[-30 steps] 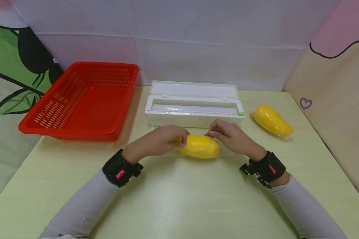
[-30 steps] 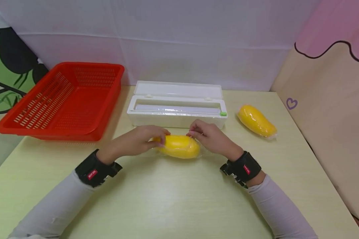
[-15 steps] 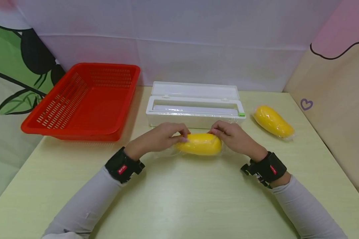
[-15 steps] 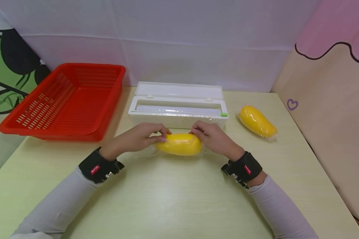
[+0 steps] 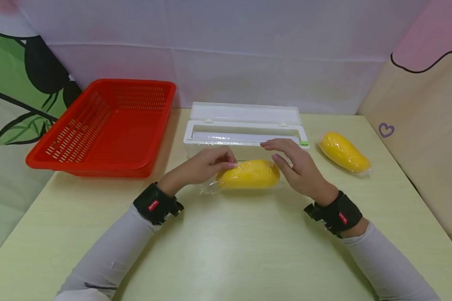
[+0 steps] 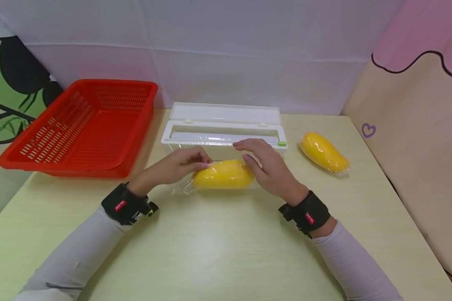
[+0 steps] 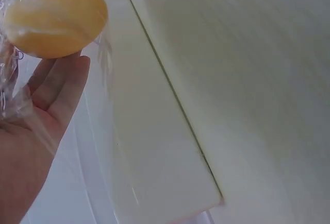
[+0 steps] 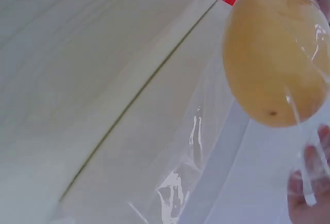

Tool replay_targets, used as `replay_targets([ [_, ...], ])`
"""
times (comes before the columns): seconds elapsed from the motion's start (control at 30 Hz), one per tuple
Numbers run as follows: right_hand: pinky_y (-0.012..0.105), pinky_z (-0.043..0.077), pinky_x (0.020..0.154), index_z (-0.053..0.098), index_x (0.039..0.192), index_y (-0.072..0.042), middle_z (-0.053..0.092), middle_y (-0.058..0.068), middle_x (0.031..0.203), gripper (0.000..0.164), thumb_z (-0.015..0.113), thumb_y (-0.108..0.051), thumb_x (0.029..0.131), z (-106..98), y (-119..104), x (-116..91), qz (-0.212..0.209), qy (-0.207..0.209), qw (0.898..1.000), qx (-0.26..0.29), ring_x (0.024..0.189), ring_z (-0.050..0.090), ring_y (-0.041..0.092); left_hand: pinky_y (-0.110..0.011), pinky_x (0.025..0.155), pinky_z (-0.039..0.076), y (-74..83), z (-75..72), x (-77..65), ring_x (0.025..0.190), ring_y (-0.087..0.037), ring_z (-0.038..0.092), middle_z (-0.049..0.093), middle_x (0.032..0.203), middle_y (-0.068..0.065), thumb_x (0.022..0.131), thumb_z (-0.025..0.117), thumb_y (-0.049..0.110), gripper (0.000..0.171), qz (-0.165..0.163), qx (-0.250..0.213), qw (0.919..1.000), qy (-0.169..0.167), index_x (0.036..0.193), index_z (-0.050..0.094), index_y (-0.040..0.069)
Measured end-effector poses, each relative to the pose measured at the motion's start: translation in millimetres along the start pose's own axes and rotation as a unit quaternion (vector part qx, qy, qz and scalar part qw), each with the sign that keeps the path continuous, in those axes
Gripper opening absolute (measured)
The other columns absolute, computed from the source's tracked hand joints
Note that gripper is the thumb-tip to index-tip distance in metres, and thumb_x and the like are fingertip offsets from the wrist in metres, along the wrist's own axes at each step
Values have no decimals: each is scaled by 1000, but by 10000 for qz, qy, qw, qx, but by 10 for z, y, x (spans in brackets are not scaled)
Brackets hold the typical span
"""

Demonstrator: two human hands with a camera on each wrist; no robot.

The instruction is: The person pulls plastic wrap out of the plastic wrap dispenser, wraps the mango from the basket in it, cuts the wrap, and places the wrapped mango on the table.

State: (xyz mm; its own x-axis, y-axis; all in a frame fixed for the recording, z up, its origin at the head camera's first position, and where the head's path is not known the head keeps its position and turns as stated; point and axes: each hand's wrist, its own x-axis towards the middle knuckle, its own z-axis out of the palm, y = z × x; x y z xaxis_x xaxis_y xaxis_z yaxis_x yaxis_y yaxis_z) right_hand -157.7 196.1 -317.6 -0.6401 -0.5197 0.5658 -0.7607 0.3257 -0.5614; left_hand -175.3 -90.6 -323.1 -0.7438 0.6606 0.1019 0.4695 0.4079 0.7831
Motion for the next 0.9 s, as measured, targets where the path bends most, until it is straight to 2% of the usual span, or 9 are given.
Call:
replay_targets([
  [0.1,40,36,111,65,116,0,66,14,123,22,54,-13,102,30,-43,20,-685,488,9962,-236,123,54,34,-30,78,53,-15,-7,8,87,-18,59,67,97,0,97,65,15,7,-48,-193,9997,105,101,62,10],
  [0.17,44,36,108,68,110,-1,68,15,119,26,53,-21,103,49,-59,28,-1030,678,9916,-382,120,55,36,-31,77,53,-21,-8,11,86,-19,59,66,97,-2,97,65,14,7,-130,-358,9992,155,101,61,9],
  [0.33,50,36,104,71,101,-4,69,14,116,29,57,-29,100,99,-67,29,-1644,472,9835,-592,116,57,36,-34,72,52,-39,-12,18,82,-21,58,63,93,-6,99,62,12,7,-361,-710,9965,266,101,58,7],
  [0.47,54,30,109,71,106,-6,67,13,122,34,58,-36,98,126,-67,19,-1625,117,9828,-874,121,55,34,-37,74,53,-54,-19,34,82,-22,57,63,93,-7,100,60,12,6,-498,-817,9950,284,102,57,7],
  [0.53,57,25,112,70,113,-8,65,11,128,36,59,-39,97,127,-73,14,-1518,-106,9823,-1094,126,52,33,-36,76,54,-62,-23,42,83,-23,58,63,93,-7,100,59,12,6,-562,-878,9941,292,103,56,7],
  [0.63,63,15,115,63,127,-11,56,10,141,44,67,-35,90,120,-84,13,-1353,-570,9782,-1470,138,41,33,-32,77,54,-69,-28,47,84,-24,58,63,95,-9,101,59,11,8,-627,-1043,9921,310,104,56,5],
  [0.77,71,2,112,48,144,-17,35,8,157,74,79,-33,79,123,-91,8,-1181,-1122,9634,-2129,149,20,34,-29,77,54,-68,-41,45,84,-26,58,63,95,-12,101,57,11,10,-657,-1289,9888,373,106,54,2],
  [0.9,76,2,108,34,153,-21,19,8,164,95,86,-30,73,149,-70,-6,-1116,-1277,9487,-2669,150,8,39,-30,81,56,-77,-59,51,87,-27,61,65,98,-14,102,56,13,12,-763,-1391,9863,449,107,51,3],
])
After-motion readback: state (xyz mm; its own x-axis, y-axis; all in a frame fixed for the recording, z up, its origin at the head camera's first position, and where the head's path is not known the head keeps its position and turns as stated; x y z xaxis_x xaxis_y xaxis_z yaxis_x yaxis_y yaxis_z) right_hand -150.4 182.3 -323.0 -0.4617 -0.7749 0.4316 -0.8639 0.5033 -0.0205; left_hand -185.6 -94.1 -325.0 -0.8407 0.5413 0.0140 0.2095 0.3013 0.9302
